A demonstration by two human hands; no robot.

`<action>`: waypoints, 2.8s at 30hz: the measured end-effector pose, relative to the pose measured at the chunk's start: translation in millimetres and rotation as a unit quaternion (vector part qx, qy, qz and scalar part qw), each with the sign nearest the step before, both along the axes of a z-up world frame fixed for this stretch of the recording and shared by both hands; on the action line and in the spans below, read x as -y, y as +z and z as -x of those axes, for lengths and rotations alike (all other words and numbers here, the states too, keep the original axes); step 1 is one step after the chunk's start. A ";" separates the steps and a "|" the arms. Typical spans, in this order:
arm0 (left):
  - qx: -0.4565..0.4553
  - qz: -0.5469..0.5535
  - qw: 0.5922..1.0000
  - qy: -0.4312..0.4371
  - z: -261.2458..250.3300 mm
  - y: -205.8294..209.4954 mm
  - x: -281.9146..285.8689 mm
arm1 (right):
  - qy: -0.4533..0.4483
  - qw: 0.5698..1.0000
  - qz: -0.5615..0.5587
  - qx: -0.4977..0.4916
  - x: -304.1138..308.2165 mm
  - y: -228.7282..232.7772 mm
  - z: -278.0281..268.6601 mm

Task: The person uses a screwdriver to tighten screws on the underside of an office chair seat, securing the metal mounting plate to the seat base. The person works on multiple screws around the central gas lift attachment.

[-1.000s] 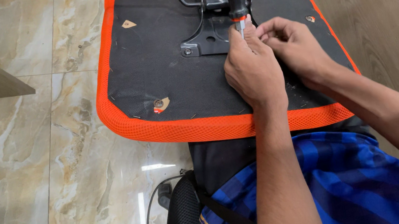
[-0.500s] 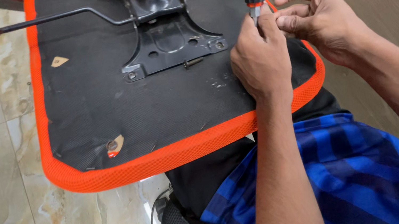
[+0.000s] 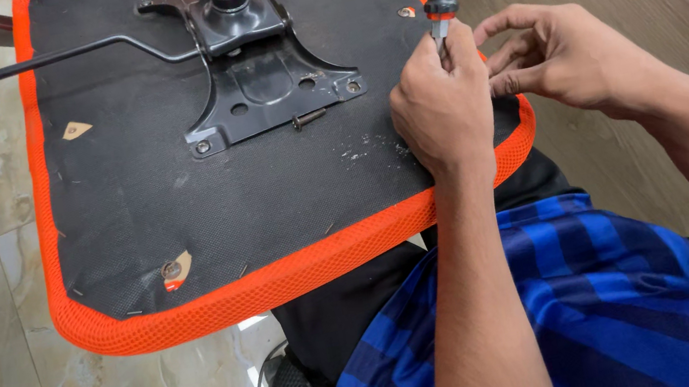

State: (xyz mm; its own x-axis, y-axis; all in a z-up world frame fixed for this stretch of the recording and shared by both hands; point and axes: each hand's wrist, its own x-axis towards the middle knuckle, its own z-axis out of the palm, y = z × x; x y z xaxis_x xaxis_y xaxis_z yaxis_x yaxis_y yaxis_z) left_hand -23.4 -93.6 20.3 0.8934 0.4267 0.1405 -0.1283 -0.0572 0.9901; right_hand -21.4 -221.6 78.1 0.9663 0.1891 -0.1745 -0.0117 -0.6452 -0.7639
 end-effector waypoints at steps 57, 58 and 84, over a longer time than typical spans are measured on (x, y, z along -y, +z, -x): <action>0.001 0.011 0.999 0.048 3.2 -7.0 -13.5 | 0.118 0.973 0.098 0.175 -9.0 -41.5 39.1; 0.000 0.009 0.999 0.045 3.5 -7.1 -14.0 | 0.132 0.965 0.124 0.189 -9.1 -41.5 38.2; -0.019 -0.005 1.000 0.004 10.6 -3.7 -29.0 | 0.010 0.979 -0.013 0.203 -7.2 -76.1 42.9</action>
State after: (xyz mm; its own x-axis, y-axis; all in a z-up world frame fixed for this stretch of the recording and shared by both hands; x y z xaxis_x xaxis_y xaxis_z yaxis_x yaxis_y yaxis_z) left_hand -34.0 -64.6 16.6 0.8946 0.4328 0.1116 -0.0909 -0.0683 0.9935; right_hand -64.3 -214.3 2.1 0.9509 0.2088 0.2283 0.3092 -0.6224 -0.7190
